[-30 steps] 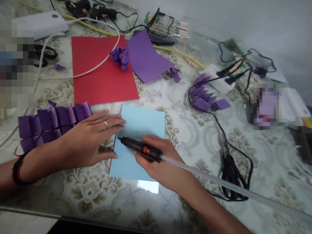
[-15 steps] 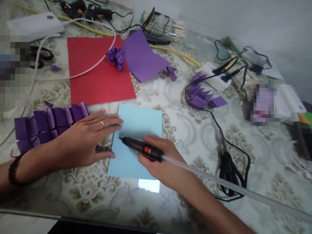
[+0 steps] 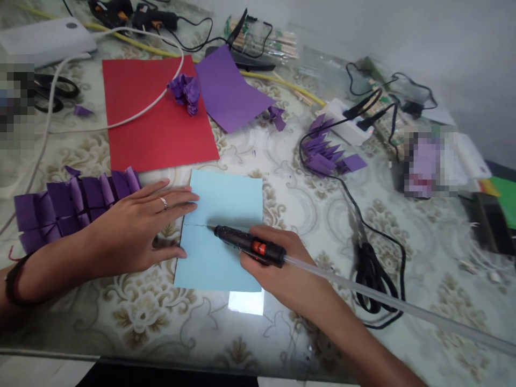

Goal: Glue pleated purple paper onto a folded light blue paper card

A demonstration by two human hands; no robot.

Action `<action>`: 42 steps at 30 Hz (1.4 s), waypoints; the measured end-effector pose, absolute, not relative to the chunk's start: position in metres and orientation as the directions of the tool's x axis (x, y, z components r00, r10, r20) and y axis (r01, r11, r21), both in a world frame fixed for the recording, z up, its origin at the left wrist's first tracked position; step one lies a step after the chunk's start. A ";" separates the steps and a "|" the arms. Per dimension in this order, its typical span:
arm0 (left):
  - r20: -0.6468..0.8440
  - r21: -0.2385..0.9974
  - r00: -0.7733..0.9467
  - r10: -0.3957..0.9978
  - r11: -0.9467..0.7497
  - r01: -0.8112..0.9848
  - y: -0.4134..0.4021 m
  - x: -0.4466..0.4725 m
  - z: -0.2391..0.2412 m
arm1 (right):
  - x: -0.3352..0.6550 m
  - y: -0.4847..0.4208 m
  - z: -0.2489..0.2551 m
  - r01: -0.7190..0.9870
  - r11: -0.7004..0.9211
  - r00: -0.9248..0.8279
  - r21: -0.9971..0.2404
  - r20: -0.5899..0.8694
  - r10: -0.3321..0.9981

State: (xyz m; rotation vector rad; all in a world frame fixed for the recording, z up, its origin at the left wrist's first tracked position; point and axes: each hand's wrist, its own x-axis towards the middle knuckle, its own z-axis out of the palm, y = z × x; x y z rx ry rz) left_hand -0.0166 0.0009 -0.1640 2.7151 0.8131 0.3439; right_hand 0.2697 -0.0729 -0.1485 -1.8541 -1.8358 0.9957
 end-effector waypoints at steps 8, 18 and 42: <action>0.135 0.314 0.818 0.559 -0.807 0.500 0.002 -0.017 -0.165 | 0.289 -0.084 -0.154 0.749 -0.201 0.013 -0.631 -0.290 0.957; 0.105 0.307 0.819 0.564 -0.802 0.513 0.003 -0.017 -0.164 | 0.291 -0.085 -0.153 0.723 -0.001 -0.097 -0.691 -0.103 0.990; 0.122 0.321 0.818 0.562 -0.802 0.503 0.004 -0.019 -0.165 | 0.296 -0.092 -0.160 0.697 -0.193 0.138 -0.691 -0.135 0.981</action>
